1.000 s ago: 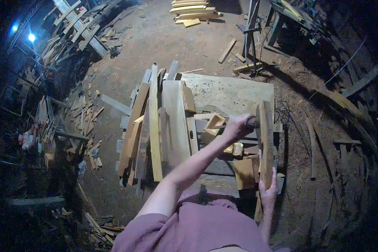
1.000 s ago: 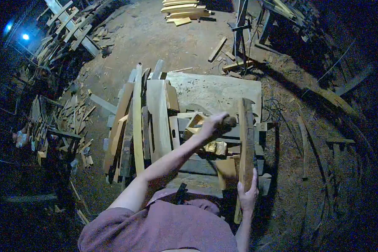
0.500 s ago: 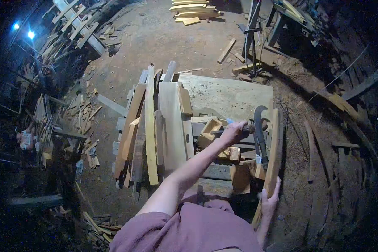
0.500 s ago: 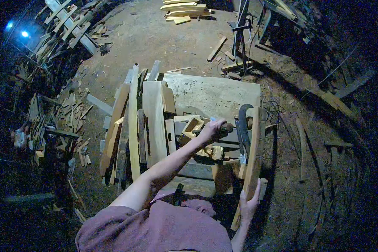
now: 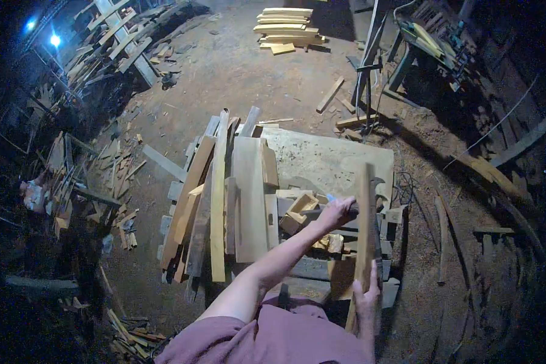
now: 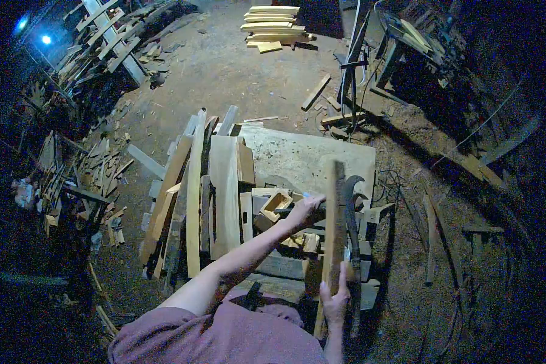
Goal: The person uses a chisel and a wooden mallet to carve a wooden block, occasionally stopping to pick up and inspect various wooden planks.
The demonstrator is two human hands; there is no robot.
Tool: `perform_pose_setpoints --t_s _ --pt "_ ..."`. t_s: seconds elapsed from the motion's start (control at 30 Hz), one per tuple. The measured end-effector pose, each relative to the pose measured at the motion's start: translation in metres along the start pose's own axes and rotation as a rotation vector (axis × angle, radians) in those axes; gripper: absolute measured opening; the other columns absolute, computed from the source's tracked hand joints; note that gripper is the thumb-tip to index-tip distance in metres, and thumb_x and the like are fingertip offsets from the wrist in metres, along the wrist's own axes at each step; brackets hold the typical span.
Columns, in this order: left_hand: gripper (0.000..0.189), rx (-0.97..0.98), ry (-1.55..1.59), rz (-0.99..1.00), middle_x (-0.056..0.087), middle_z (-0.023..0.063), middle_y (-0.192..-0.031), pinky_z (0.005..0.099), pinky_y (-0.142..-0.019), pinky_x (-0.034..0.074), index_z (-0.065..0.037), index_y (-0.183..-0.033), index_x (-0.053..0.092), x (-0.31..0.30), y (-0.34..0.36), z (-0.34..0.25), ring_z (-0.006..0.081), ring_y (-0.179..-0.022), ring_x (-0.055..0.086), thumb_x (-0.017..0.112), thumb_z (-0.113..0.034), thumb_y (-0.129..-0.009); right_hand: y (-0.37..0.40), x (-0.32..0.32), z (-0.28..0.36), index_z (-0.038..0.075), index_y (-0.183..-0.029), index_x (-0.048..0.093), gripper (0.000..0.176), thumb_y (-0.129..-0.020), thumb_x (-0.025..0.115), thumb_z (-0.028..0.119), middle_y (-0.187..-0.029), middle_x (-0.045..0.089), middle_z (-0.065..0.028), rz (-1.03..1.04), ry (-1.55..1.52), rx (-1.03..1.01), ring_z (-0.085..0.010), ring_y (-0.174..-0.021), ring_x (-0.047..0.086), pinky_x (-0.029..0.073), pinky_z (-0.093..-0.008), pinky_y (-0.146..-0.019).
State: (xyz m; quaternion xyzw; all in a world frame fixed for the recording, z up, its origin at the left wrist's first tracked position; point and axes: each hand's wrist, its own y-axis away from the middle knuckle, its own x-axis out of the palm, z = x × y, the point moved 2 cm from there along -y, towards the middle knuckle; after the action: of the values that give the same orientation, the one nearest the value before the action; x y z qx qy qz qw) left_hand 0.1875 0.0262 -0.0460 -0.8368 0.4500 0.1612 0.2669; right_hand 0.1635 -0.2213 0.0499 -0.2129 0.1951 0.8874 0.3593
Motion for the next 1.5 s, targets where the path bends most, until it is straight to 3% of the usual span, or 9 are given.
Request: perform_pose_setpoints --t_s 0.27,0.63,0.73,0.97,1.03,1.17,1.3,1.4,1.5 --pt "0.029 -0.015 0.01 0.018 0.056 0.0197 -0.079 0.0447 -0.065 0.044 -0.005 -0.09 0.046 0.003 0.002 -0.003 0.039 -0.079 0.056 0.064 -0.015 -0.071 -0.007 0.004 -0.014 0.002 -0.138 0.023 0.07 -0.082 0.053 0.032 -0.138 0.031 -0.0202 -0.09 -0.04 -0.114 -0.0275 -0.126 0.033 0.026 -0.0353 -0.102" --pt "0.027 0.09 0.014 -0.072 0.056 0.0177 -0.079 0.0421 -0.065 0.044 -0.004 -0.09 0.051 -0.023 0.03 -0.014 0.0375 -0.078 0.055 0.066 -0.012 -0.068 0.01 0.004 -0.021 0.009 -0.139 0.023 0.068 -0.081 0.055 0.019 -0.121 0.05 -0.0165 -0.094 -0.048 -0.09 -0.0209 -0.102 0.053 0.041 -0.0318 -0.089" --pt "0.022 0.199 0.005 -0.267 0.054 0.0135 -0.076 0.0346 -0.062 0.044 -0.004 -0.088 0.053 -0.042 0.059 -0.02 0.0305 -0.07 0.055 0.066 -0.013 -0.074 0.017 0.001 -0.025 0.008 -0.139 0.023 0.067 -0.081 0.055 0.019 -0.123 0.049 -0.0162 -0.116 -0.051 -0.056 -0.021 -0.103 0.052 0.04 -0.0321 -0.09" --pt "0.012 -0.057 0.188 -0.625 0.055 0.0021 -0.085 0.0247 -0.067 0.041 -0.006 -0.08 0.05 -0.1 0.102 0.002 0.0111 -0.077 0.052 0.062 -0.008 -0.081 0.028 0.009 -0.021 0.006 -0.139 0.024 0.068 -0.08 0.056 0.019 -0.131 0.042 -0.016 -0.035 -0.165 0.027 -0.0248 -0.118 0.042 0.033 -0.0342 -0.098" --pt "0.018 -0.174 0.224 -0.827 0.049 0.0075 -0.058 0.0314 -0.051 0.041 -0.005 -0.073 0.048 -0.128 0.086 -0.022 0.0162 -0.055 0.05 0.064 -0.01 -0.079 0.029 0.012 -0.021 0.006 -0.138 0.024 0.067 -0.08 0.055 0.019 -0.133 0.039 -0.0163 -0.016 -0.155 0.03 -0.0249 -0.121 0.039 0.031 -0.0343 -0.1" --pt "0.026 -0.466 0.082 -0.385 0.064 0.0164 -0.086 0.0362 -0.068 0.049 -0.005 -0.098 0.061 -0.153 0.059 -0.006 0.0265 -0.081 0.064 0.065 -0.015 -0.075 0.024 0.021 -0.038 0.006 -0.138 0.024 0.066 -0.081 0.055 0.018 -0.137 0.034 -0.0169 -0.01 -0.172 -0.033 -0.0251 -0.126 0.033 0.026 -0.0348 -0.103" --pt "0.033 -0.414 -0.248 0.034 0.063 0.0162 -0.096 0.0396 -0.079 0.048 0.0 -0.098 0.061 -0.113 0.048 0.065 0.0289 -0.089 0.061 0.067 -0.014 -0.069 0.025 0.019 -0.021 0.009 -0.139 0.024 0.067 -0.08 0.055 0.018 -0.136 0.036 -0.0171 -0.039 -0.128 -0.11 -0.0262 -0.126 0.034 0.028 -0.0352 -0.102" --pt "0.035 -0.715 -0.478 0.304 0.062 0.0135 -0.095 0.0447 -0.076 0.048 -0.009 -0.099 0.062 -0.066 0.053 0.14 0.0324 -0.087 0.06 0.066 -0.018 -0.066 0.031 0.015 -0.014 0.008 -0.139 0.024 0.067 -0.081 0.055 0.018 -0.135 0.037 -0.0187 -0.059 -0.056 -0.082 -0.0258 -0.123 0.037 0.029 -0.0342 -0.101" --pt "0.037 -0.653 -0.353 0.199 0.063 0.0133 -0.095 0.0434 -0.074 0.049 -0.015 -0.102 0.061 -0.062 0.059 0.131 0.0309 -0.086 0.061 0.065 -0.018 -0.066 0.039 0.013 -0.029 0.005 -0.138 0.025 0.066 -0.08 0.055 0.018 -0.133 0.039 -0.0178 -0.075 -0.083 -0.048 -0.0243 -0.121 0.039 0.031 -0.0334 -0.099"
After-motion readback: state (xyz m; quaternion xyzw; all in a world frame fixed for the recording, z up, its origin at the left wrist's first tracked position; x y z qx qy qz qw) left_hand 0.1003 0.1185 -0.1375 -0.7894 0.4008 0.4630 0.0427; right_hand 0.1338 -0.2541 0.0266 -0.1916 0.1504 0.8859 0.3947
